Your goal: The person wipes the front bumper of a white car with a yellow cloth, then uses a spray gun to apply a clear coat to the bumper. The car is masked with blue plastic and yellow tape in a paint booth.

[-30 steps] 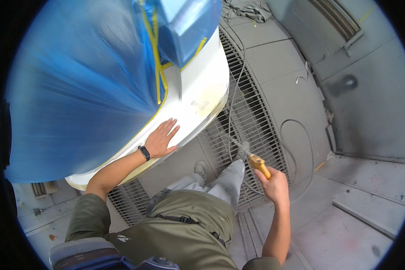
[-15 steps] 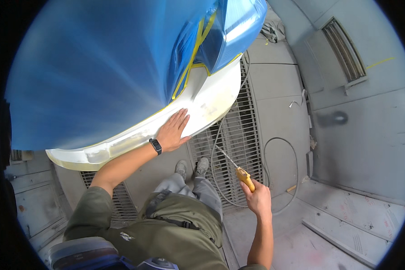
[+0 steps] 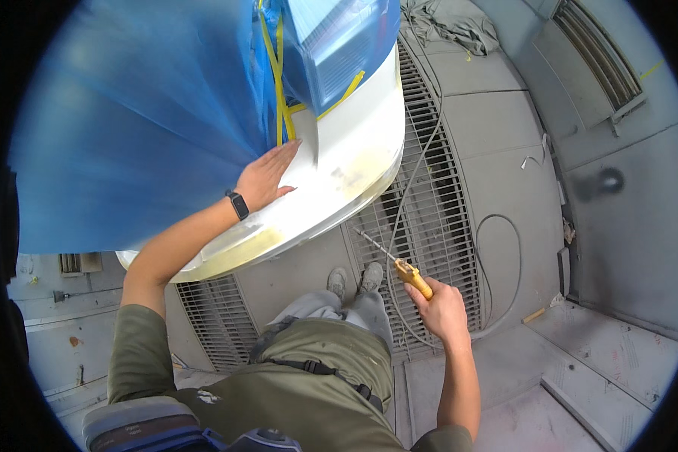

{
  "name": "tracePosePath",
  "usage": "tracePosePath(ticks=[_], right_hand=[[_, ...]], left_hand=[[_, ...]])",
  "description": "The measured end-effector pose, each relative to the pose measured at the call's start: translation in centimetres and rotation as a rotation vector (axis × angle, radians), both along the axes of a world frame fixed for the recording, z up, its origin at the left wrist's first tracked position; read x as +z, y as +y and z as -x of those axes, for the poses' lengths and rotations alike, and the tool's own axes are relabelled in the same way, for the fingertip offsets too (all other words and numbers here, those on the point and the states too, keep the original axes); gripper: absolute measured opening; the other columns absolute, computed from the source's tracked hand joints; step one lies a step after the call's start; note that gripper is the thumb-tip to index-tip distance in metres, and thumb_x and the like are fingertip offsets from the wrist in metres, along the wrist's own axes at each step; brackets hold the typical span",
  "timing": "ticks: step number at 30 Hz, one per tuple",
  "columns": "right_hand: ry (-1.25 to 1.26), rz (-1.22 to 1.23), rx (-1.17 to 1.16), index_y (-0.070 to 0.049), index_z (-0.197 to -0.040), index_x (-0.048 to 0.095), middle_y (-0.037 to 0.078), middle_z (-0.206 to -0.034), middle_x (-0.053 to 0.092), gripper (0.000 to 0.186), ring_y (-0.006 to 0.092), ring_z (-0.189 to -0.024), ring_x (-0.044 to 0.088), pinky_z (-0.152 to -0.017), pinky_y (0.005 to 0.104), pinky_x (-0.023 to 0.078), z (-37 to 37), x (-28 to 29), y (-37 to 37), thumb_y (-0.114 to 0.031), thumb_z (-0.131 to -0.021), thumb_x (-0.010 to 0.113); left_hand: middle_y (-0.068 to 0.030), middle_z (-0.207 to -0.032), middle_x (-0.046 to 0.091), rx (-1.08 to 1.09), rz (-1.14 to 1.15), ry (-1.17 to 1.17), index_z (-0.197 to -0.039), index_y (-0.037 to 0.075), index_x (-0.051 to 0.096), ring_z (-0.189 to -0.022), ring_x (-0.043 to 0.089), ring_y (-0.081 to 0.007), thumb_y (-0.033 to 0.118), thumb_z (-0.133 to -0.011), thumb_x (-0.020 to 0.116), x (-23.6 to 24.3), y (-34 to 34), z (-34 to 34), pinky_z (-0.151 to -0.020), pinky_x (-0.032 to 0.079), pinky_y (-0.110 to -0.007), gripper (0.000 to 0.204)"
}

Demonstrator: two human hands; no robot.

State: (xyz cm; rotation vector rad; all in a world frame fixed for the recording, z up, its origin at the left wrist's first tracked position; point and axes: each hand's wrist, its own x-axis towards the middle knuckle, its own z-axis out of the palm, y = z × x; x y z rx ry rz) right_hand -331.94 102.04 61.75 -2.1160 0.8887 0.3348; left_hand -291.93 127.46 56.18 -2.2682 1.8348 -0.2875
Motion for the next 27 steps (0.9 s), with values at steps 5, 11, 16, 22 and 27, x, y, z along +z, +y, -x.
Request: tracePosePath(ticks=[5, 11, 16, 22, 27], right_hand=[[-0.032, -0.02, 0.0, -0.004, -0.104, 0.077, 0.02, -0.069, 0.066, 0.04, 0.0393, -0.065, 0.065, -0.066, 0.047, 0.051, 1.4, 0.0, -1.8, -0.043, -0.099, 0.075], [-0.023, 0.009, -0.023, -0.003, -0.106, 0.078, 0.017, -0.066, 0.065, 0.039, 0.0323, -0.061, 0.063, -0.065, 0.043, 0.051, 2.3, 0.3, -3.0, -0.041, -0.099, 0.075], [-0.018, -0.027, -0.06, -0.001, -0.1, 0.076, 0.016, -0.065, 0.063, 0.037, 0.032, -0.059, 0.061, -0.063, 0.0425, 0.05, 3.2, 0.0, -3.8, -0.037, -0.097, 0.077], [0.033, -0.036, -0.015, -0.002, -0.098, 0.076, 0.019, -0.066, 0.064, 0.038, 0.0381, -0.063, 0.063, -0.064, 0.0448, 0.05, 3.3, -1.6, -3.4, -0.04, -0.096, 0.077], [-0.003, -0.064, 0.037, -0.004, -0.1, 0.078, 0.021, -0.07, 0.067, 0.038, 0.0431, -0.07, 0.066, -0.068, 0.0485, 0.052, 3.0, -2.7, -1.9, -0.042, -0.096, 0.077]], left_hand=[[-0.0203, -0.173, 0.029, 0.176, -0.002, 0.177, -0.163, -0.008, 0.028, -0.162, 0.025, -0.0299, 0.058, -0.098, 0.062, -1.7, 0.2, 4.0, -0.133, 0.022, -0.041, 0.098], [-0.0272, -0.171, 0.03, 0.306, 0.484, 0.04, -0.164, -0.008, 0.027, -0.161, 0.025, -0.0383, 0.057, -0.1, 0.06, -4.0, -8.5, 3.3, -0.133, 0.02, -0.049, 0.097], [-0.0273, -0.17, 0.031, 0.422, 0.352, 0.116, -0.163, -0.007, 0.03, -0.161, 0.026, -0.0383, 0.057, -0.104, 0.053, -7.4, -8.3, 2.7, -0.133, 0.02, -0.049, 0.09], [-0.0222, -0.172, 0.03, 0.311, 0.128, 0.193, -0.163, -0.006, 0.03, -0.162, 0.026, -0.0349, 0.053, -0.105, 0.053, -8.7, -0.7, 4.7, -0.133, 0.02, -0.047, 0.086], [-0.0221, -0.173, 0.028, 0.297, -0.126, 0.277, -0.164, -0.006, 0.029, -0.163, 0.023, -0.0347, 0.05, -0.105, 0.054, -7.4, 7.8, 4.8, -0.134, 0.019, -0.046, 0.085]])
